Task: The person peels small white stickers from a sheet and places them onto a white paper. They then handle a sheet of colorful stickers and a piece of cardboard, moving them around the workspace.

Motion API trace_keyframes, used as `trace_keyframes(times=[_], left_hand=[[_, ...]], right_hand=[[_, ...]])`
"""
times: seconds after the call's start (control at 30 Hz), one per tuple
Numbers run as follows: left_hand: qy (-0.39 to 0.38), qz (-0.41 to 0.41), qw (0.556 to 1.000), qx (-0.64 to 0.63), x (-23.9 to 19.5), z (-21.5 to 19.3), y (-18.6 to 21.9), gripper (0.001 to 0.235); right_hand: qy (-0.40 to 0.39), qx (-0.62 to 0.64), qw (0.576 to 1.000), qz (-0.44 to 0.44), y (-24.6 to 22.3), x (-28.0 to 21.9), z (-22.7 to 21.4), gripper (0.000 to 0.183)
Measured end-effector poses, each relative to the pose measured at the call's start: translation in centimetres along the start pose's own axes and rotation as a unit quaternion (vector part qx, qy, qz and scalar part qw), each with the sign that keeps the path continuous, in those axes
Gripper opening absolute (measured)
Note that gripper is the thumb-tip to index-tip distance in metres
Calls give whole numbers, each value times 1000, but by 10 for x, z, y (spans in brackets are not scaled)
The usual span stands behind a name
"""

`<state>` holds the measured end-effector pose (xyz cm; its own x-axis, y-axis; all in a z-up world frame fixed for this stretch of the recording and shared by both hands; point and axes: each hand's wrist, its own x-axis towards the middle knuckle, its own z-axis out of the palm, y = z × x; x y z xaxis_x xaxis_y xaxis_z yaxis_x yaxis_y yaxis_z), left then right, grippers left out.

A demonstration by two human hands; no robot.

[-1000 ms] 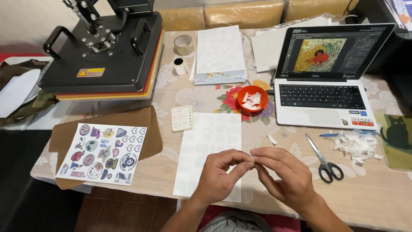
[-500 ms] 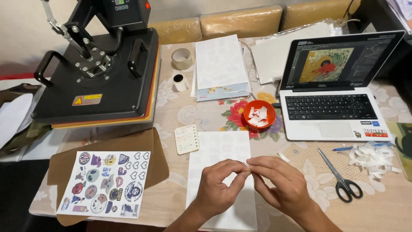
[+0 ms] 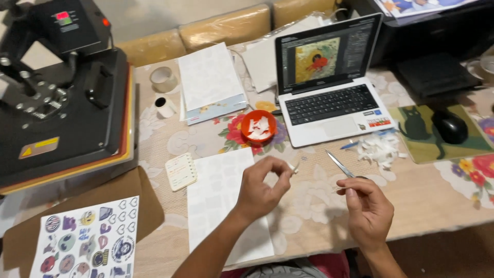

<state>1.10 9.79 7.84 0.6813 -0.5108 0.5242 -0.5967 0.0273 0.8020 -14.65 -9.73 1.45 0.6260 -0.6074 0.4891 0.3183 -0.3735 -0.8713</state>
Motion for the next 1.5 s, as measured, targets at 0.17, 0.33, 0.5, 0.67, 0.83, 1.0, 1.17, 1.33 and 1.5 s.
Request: trace_keyframes(times=[0.17, 0.33, 0.5, 0.67, 0.83, 1.0, 1.17, 1.33, 1.5], left_hand=[[-153, -114, 982, 3, 78, 97, -60, 12], [-253, -174, 951, 37, 128, 193, -113, 28], [-288, -183, 935, 94, 155, 153, -74, 23], [-222, -134, 962, 92, 132, 26, -47, 18], [-173, -209, 949, 163, 62, -113, -19, 16], [-46, -494, 809, 315, -40, -177, -44, 52], [10, -571, 774, 273, -96, -179, -28, 66], [63, -584, 780, 216, -107, -182, -26, 66], [91, -599, 787, 120, -107, -187, -38, 62]], right_hand=[[-29, -85, 995, 47, 20, -25, -31, 17], [-69, -159, 984, 40, 27, -36, -30, 16], [-99, -161, 981, 44, 30, -37, -27, 17], [-150, -112, 980, 74, 28, -38, -15, 19], [-216, -49, 969, 110, 28, -23, 16, 15], [-226, 105, 904, 347, 28, -19, 54, 16], [-187, 199, 850, 451, 40, -25, 83, 11], [-169, 253, 851, 428, 46, -26, 98, 13], [-127, 262, 813, 504, 31, -19, 106, 16]])
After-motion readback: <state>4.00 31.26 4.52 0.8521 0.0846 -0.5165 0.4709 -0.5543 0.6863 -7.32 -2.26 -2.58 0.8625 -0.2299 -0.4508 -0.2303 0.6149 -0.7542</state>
